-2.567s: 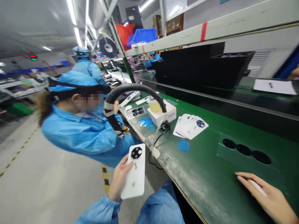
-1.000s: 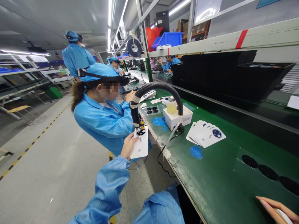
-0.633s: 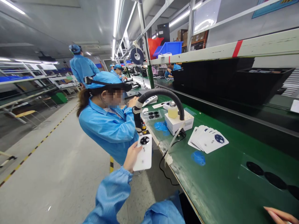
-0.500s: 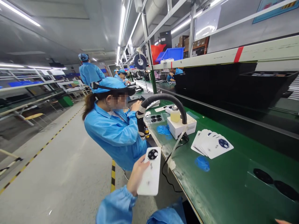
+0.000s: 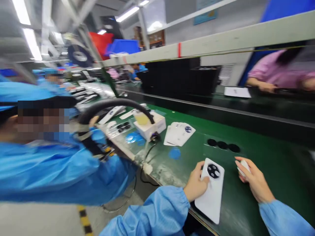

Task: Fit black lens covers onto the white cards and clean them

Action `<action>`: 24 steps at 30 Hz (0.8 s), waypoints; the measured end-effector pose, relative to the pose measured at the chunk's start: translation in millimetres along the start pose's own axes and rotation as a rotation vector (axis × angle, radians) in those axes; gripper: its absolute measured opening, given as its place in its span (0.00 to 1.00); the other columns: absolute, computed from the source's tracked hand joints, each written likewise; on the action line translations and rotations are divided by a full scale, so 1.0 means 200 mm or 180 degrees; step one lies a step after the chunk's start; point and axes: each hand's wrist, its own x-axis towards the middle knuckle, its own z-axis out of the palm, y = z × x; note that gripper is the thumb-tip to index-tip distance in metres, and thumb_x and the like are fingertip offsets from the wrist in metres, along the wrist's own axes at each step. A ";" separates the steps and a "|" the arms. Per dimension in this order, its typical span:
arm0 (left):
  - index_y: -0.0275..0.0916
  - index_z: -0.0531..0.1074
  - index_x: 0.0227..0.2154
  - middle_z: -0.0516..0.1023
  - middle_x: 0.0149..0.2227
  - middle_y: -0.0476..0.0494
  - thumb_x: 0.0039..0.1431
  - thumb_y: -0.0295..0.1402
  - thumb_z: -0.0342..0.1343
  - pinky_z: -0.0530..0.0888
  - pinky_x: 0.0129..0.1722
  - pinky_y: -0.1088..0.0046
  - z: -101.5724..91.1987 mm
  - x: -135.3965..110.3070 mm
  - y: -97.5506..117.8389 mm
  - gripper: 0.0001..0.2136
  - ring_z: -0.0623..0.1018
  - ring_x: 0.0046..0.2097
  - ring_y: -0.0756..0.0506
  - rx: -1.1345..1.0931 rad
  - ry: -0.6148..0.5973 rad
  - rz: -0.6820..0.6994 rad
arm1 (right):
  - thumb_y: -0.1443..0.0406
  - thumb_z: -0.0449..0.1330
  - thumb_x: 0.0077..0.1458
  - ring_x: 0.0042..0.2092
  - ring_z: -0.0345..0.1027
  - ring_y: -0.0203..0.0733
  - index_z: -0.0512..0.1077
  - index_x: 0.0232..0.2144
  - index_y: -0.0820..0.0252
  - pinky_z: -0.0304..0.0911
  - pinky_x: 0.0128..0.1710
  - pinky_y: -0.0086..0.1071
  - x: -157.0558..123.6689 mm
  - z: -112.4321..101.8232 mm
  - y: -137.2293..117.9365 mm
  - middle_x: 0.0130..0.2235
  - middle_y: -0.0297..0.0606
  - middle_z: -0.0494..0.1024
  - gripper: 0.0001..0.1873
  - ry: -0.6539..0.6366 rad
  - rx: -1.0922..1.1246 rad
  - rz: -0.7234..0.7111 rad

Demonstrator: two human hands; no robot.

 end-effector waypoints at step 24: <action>0.41 0.54 0.62 0.64 0.59 0.36 0.53 0.43 0.61 0.62 0.57 0.54 -0.10 0.37 0.09 0.36 0.64 0.59 0.36 0.2777 -0.1702 0.1648 | 0.54 0.64 0.52 0.19 0.63 0.31 0.70 0.41 0.57 0.61 0.18 0.29 -0.10 0.04 0.00 0.30 0.31 0.71 0.18 -0.0537 0.0310 0.0420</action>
